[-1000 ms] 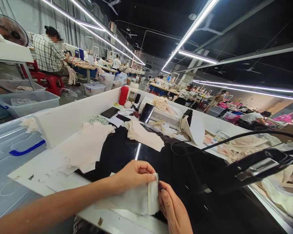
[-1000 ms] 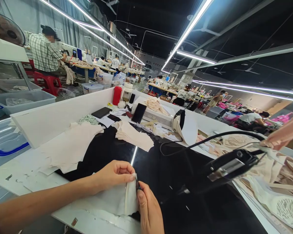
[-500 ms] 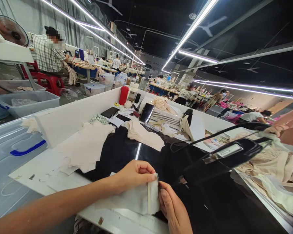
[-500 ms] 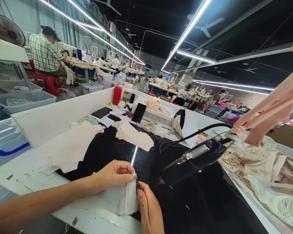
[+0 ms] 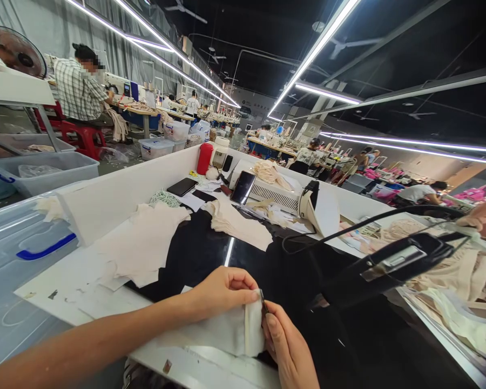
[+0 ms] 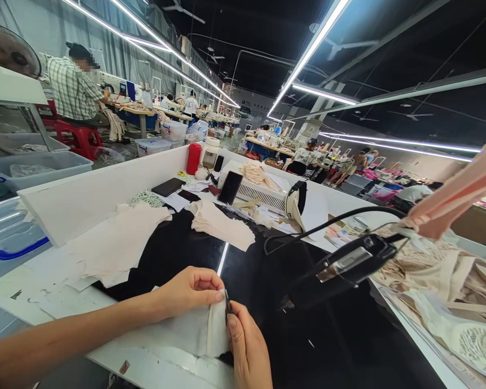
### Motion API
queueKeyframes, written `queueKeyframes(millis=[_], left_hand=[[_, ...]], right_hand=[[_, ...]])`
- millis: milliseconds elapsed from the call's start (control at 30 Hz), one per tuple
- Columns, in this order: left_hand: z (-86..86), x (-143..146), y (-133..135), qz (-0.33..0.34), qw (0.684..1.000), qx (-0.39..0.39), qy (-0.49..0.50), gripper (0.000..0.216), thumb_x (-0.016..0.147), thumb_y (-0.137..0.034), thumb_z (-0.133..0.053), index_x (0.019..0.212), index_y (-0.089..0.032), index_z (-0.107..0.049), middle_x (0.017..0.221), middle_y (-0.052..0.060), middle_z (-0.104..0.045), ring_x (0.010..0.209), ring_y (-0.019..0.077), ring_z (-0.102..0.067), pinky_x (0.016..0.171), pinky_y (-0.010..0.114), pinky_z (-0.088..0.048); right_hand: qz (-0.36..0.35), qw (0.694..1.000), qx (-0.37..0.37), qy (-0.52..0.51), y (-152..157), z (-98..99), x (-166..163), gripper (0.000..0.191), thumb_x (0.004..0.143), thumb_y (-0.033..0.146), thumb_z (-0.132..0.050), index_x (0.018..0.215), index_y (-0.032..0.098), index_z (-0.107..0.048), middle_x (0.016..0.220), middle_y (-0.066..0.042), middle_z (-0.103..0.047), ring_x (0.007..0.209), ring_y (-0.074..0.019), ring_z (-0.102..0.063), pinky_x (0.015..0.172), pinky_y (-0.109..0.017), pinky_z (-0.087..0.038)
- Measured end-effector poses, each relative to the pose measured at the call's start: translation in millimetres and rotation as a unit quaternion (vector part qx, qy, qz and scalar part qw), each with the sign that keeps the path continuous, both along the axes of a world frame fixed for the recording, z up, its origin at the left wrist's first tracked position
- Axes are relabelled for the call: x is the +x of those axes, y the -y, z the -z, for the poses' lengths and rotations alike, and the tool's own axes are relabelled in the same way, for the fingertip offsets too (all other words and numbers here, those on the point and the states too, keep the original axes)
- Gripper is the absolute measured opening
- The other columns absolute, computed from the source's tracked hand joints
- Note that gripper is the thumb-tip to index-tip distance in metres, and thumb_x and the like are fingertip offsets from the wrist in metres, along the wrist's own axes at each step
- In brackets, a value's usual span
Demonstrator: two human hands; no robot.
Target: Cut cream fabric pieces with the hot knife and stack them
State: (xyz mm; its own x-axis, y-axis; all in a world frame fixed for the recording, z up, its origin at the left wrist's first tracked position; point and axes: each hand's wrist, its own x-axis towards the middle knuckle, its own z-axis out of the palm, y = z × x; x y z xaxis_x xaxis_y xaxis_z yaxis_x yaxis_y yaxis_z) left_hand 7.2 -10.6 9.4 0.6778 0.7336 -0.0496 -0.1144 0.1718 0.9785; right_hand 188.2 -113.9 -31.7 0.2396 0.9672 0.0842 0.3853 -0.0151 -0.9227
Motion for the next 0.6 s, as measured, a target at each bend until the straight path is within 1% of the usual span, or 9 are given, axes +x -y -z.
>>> queueKeyframes(millis=[100,233,333,433,500,600], left_hand=[[-1.3,1,1,0.004,1.0,0.008,-0.009,0.039,0.076,-0.049,-0.084,0.089,-0.014,-0.072,0.084,0.002,-0.071,0.077,0.0137,-0.06,0.075,0.027,-0.042],[-3.5,0,1,0.006,1.0,0.012,-0.017,0.035,0.077,-0.046,-0.082,0.088,-0.014,-0.071,0.083,0.002,-0.071,0.077,0.0135,-0.059,0.074,0.027,-0.042],[-4.2,-1,2,0.013,1.0,0.015,-0.018,0.034,0.078,-0.045,-0.081,0.089,-0.014,-0.071,0.088,0.004,-0.074,0.08,0.0151,-0.062,0.077,0.028,-0.044],[-3.3,-1,2,0.022,1.0,0.014,-0.007,0.034,0.079,-0.045,-0.081,0.09,-0.014,-0.071,0.09,0.006,-0.076,0.082,0.0165,-0.064,0.079,0.029,-0.045],[-3.0,0,2,0.019,1.0,0.013,-0.008,0.033,0.078,-0.044,-0.081,0.088,-0.015,-0.07,0.084,0.003,-0.073,0.078,0.0149,-0.061,0.075,0.028,-0.043],[-6.3,-2,-1,0.01,0.999,0.014,-0.03,0.034,0.076,-0.045,-0.083,0.087,-0.016,-0.07,0.078,-0.001,-0.067,0.071,0.0124,-0.054,0.068,0.025,-0.039]], right_hand=[[-0.003,1.0,-0.007,0.002,0,0.6,1,0.062,0.098,0.077,-0.05,0.112,0.023,-0.077,0.071,-0.002,-0.06,0.062,-0.0182,-0.056,0.055,-0.025,-0.049],[0.003,1.0,-0.013,-0.017,0,2.3,0,0.062,0.096,0.078,-0.051,0.11,0.022,-0.076,0.071,-0.002,-0.059,0.064,-0.0185,-0.056,0.055,-0.025,-0.047],[0.015,0.998,-0.022,-0.05,1,1.1,-4,0.064,0.093,0.081,-0.054,0.107,0.022,-0.075,0.071,-0.001,-0.057,0.063,-0.0175,-0.053,0.055,-0.026,-0.045],[0.031,0.994,-0.04,-0.101,3,-4.2,-7,0.064,0.09,0.082,-0.059,0.105,0.021,-0.073,0.07,0.002,-0.049,0.059,-0.0143,-0.045,0.053,-0.026,-0.04],[0.036,0.99,-0.043,-0.13,6,-8.9,-6,0.063,0.09,0.081,-0.061,0.105,0.021,-0.072,0.07,0.003,-0.045,0.058,-0.0127,-0.041,0.052,-0.025,-0.038],[0.054,0.99,-0.027,-0.13,7,-14.3,4,0.063,0.092,0.08,-0.058,0.11,0.022,-0.072,0.072,0.002,-0.049,0.057,-0.0127,-0.043,0.052,-0.026,-0.039]])
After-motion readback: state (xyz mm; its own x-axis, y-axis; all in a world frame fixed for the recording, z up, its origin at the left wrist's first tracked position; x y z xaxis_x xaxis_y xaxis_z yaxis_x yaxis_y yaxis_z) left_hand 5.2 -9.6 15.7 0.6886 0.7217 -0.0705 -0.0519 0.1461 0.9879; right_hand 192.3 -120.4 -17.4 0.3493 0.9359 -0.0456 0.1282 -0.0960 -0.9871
